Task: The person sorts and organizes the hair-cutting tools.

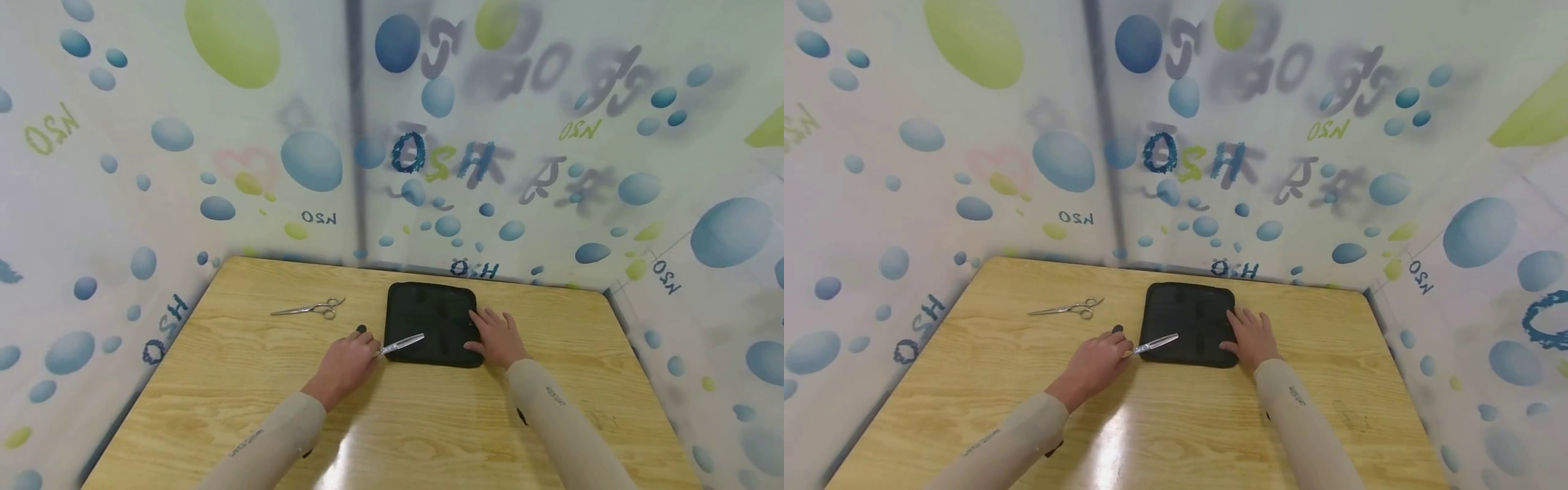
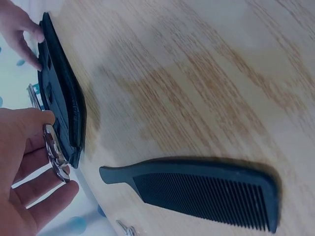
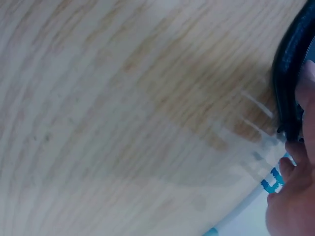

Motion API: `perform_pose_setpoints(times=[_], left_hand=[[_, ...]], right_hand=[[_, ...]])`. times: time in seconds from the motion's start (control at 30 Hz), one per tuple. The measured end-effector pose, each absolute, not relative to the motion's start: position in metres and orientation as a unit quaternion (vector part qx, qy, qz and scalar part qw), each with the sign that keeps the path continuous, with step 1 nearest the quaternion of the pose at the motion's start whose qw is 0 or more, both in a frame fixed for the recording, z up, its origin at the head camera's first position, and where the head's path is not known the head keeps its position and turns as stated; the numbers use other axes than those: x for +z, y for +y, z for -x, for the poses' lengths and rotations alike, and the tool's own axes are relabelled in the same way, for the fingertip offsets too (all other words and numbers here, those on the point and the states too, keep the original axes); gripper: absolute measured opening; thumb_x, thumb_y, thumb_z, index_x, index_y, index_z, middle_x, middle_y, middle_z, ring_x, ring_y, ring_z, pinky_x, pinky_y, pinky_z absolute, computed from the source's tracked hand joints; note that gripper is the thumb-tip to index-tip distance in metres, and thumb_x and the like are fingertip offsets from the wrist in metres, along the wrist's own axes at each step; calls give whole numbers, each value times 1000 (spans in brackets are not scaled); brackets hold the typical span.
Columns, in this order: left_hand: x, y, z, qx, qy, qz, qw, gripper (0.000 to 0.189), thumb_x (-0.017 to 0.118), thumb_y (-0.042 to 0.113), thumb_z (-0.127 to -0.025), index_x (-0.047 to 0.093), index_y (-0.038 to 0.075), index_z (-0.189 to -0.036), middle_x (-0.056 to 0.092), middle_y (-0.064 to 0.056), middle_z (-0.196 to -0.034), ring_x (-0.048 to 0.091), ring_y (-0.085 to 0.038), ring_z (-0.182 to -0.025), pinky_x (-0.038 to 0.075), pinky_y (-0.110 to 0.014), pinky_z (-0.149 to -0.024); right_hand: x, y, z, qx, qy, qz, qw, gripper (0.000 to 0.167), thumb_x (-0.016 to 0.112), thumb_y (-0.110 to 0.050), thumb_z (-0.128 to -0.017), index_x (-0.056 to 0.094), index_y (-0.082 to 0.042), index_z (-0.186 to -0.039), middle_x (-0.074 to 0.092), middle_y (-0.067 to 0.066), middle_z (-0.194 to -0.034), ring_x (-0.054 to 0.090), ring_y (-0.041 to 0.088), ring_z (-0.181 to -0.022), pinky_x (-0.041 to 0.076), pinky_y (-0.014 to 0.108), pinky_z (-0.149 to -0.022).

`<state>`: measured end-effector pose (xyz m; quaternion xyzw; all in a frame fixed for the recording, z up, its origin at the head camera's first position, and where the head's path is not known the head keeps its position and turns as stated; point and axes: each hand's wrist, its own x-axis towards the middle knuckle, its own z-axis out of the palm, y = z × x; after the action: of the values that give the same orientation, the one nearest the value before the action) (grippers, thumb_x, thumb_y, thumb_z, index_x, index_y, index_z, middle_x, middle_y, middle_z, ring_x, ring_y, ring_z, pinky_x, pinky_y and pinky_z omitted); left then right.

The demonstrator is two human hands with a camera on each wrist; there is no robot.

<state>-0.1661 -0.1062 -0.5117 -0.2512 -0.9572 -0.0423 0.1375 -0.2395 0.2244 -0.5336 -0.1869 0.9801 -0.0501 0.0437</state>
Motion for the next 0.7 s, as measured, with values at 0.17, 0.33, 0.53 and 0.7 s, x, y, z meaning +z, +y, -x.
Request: perform_pose_setpoints(times=[0.17, 0.33, 0.53, 0.7], left_hand=[[-513, -109, 169, -60, -957, 244, 142, 13, 75, 23, -84, 71, 13, -91, 65, 0, -88, 64, -18, -79, 55, -33, -65], [-513, -115, 173, -74, -962, 223, 137, 14, 75, 22, -84, 70, 11, -92, 65, -2, -89, 62, -20, -77, 55, -34, -64], [-510, -120, 174, -77, -966, 208, 130, 16, 75, 22, -85, 71, 10, -95, 67, -3, -93, 63, -21, -80, 56, -35, -68], [-511, -124, 175, -81, -966, 200, 138, 16, 75, 22, -85, 70, 9, -95, 68, -4, -93, 63, -21, -80, 55, -36, -67]], right_hand=[[-530, 226, 239, -34, 979, 184, 76, 80, 64, -49, -89, 37, -5, -149, 33, 20, -156, 30, 38, -145, 15, 65, -116], [-526, 228, 237, -26, 979, 178, 93, 83, 67, -50, -86, 36, -6, -150, 33, 20, -157, 30, 37, -146, 13, 65, -117], [-524, 227, 233, -17, 978, 183, 102, 84, 68, -50, -86, 36, -4, -150, 34, 20, -156, 31, 37, -145, 16, 65, -116], [-523, 227, 229, -16, 978, 180, 109, 85, 68, -50, -85, 36, -4, -150, 34, 20, -156, 32, 37, -144, 17, 65, -115]])
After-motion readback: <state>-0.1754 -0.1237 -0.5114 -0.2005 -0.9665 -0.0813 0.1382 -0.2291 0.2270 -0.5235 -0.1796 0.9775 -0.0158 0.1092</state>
